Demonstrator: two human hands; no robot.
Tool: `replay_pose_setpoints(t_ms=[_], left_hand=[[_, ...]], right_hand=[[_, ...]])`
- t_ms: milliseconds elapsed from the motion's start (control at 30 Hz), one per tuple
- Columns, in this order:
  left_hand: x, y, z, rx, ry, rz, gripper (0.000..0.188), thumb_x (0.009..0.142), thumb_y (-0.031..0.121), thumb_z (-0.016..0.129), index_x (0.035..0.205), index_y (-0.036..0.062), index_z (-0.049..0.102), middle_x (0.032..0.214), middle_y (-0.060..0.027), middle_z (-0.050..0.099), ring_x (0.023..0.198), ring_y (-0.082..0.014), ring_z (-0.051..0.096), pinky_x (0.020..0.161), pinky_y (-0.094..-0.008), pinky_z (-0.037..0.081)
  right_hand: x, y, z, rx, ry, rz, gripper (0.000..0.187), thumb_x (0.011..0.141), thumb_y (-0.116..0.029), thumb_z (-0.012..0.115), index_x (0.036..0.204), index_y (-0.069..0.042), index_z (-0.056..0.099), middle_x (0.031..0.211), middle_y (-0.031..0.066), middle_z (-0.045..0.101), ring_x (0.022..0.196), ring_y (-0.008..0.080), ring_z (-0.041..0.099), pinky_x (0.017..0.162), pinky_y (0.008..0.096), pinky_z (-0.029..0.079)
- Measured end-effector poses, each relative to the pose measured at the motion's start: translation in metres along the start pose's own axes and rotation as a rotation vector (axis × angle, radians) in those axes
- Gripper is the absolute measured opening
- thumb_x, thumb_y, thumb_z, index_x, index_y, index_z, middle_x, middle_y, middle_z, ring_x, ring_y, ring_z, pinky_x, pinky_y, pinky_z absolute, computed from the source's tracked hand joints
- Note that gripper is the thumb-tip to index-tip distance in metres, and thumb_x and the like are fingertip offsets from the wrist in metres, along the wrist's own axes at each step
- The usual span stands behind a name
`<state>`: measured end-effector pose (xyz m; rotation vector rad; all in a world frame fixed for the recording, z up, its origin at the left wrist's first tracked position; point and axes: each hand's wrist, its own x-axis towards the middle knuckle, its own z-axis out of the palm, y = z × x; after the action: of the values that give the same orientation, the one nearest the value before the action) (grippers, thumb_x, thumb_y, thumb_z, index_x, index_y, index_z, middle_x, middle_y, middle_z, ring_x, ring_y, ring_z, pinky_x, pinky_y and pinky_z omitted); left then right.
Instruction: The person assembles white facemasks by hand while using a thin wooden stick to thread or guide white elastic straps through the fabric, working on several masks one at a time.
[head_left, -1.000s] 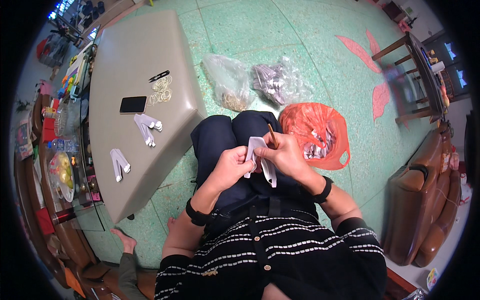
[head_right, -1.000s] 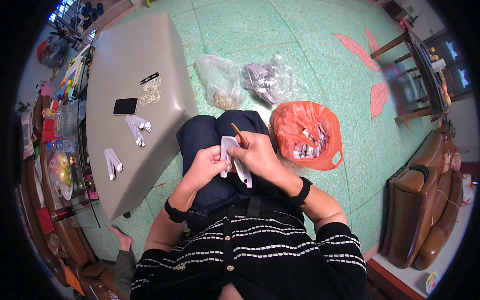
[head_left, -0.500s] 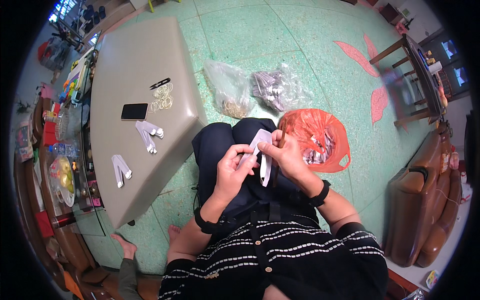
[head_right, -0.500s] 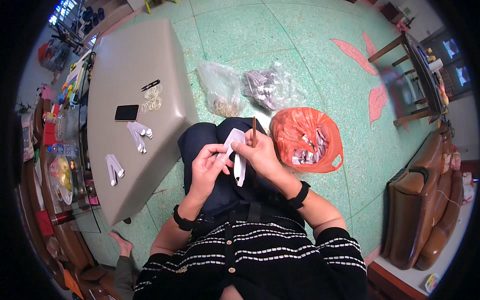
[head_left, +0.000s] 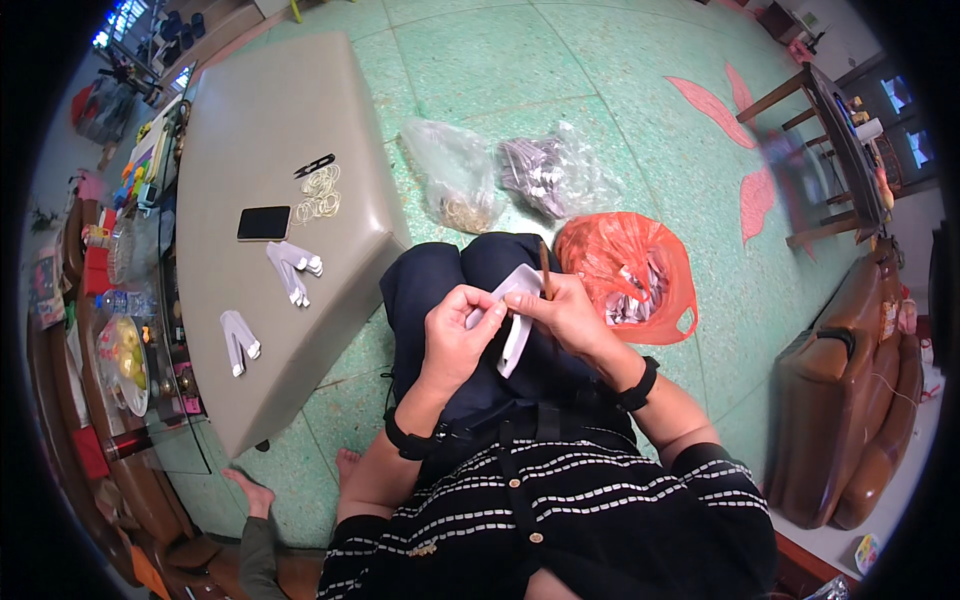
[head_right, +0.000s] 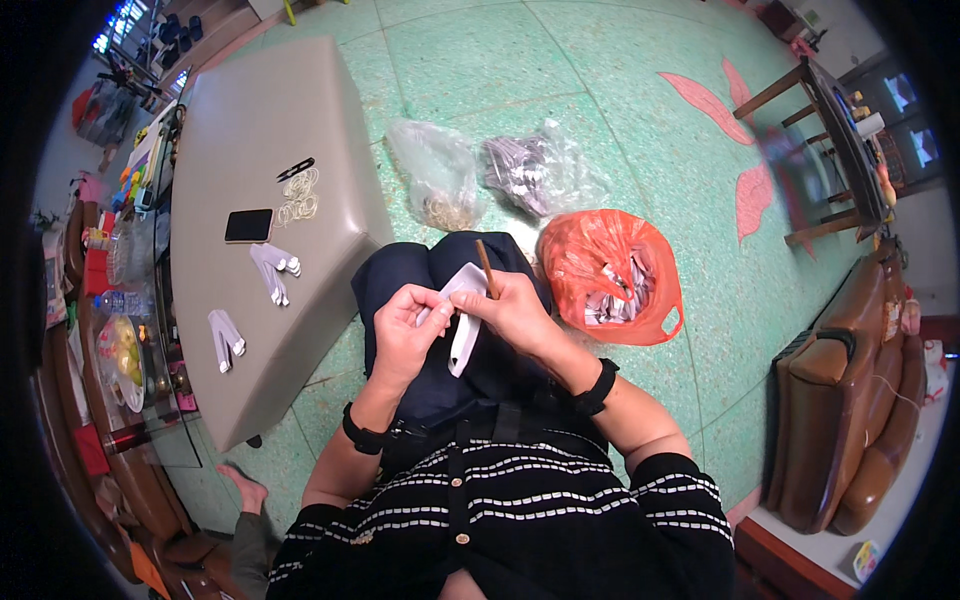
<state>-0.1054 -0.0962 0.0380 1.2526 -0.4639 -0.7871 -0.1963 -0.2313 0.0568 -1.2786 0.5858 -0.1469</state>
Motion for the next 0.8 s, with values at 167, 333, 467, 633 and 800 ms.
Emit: replay_pose_setpoints(t_ms=[167, 333, 467, 633, 800], left_hand=[[-0.005, 0.008, 0.005, -0.043, 0.023, -0.042, 0.007, 0.084, 0.001, 0.060, 0.088, -0.0006, 0.054, 0.080, -0.0044, 0.060, 0.070, -0.0070, 0.056, 0.063, -0.0192, 0.047], [-0.005, 0.002, 0.003, -0.075, 0.051, 0.044, 0.007, 0.084, -0.001, 0.060, 0.087, -0.0012, 0.054, 0.081, -0.0079, 0.062, 0.071, -0.0088, 0.058, 0.064, -0.0202, 0.048], [-0.004, 0.003, 0.004, -0.086, 0.092, 0.044, 0.007, 0.083, -0.002, 0.059, 0.083, -0.0007, 0.052, 0.081, -0.0110, 0.062, 0.068, -0.0110, 0.059, 0.062, -0.0214, 0.049], [0.001, 0.002, -0.001, -0.016, 0.077, 0.031, 0.008, 0.082, -0.003, 0.059, 0.081, -0.0005, 0.052, 0.081, -0.0114, 0.062, 0.068, -0.0112, 0.060, 0.061, -0.0220, 0.050], [-0.001, 0.003, -0.001, -0.043, 0.058, -0.055, 0.007, 0.082, -0.004, 0.058, 0.082, -0.0006, 0.052, 0.080, -0.0108, 0.061, 0.068, -0.0109, 0.059, 0.061, -0.0217, 0.050]], right_hand=[[-0.001, 0.003, -0.001, 0.090, 0.031, 0.017, 0.019, 0.084, -0.022, 0.065, 0.078, -0.004, 0.061, 0.059, -0.0035, 0.051, 0.047, 0.0034, 0.041, 0.042, 0.0199, 0.028], [-0.004, -0.003, 0.004, 0.100, 0.047, 0.042, 0.019, 0.083, -0.022, 0.065, 0.077, -0.005, 0.060, 0.059, -0.0039, 0.050, 0.046, 0.0029, 0.038, 0.041, 0.0197, 0.026], [-0.004, 0.002, 0.010, 0.216, 0.067, 0.033, 0.019, 0.083, -0.022, 0.066, 0.079, -0.005, 0.059, 0.059, -0.0036, 0.051, 0.046, 0.0027, 0.039, 0.041, 0.0198, 0.025], [-0.005, 0.005, 0.010, 0.206, 0.046, 0.091, 0.018, 0.082, -0.021, 0.067, 0.079, -0.005, 0.059, 0.061, -0.0032, 0.052, 0.046, 0.0027, 0.039, 0.040, 0.0196, 0.025], [-0.006, 0.005, 0.009, 0.179, 0.121, 0.050, 0.018, 0.080, -0.020, 0.069, 0.077, -0.006, 0.059, 0.060, -0.0030, 0.052, 0.045, 0.0029, 0.039, 0.040, 0.0194, 0.024]])
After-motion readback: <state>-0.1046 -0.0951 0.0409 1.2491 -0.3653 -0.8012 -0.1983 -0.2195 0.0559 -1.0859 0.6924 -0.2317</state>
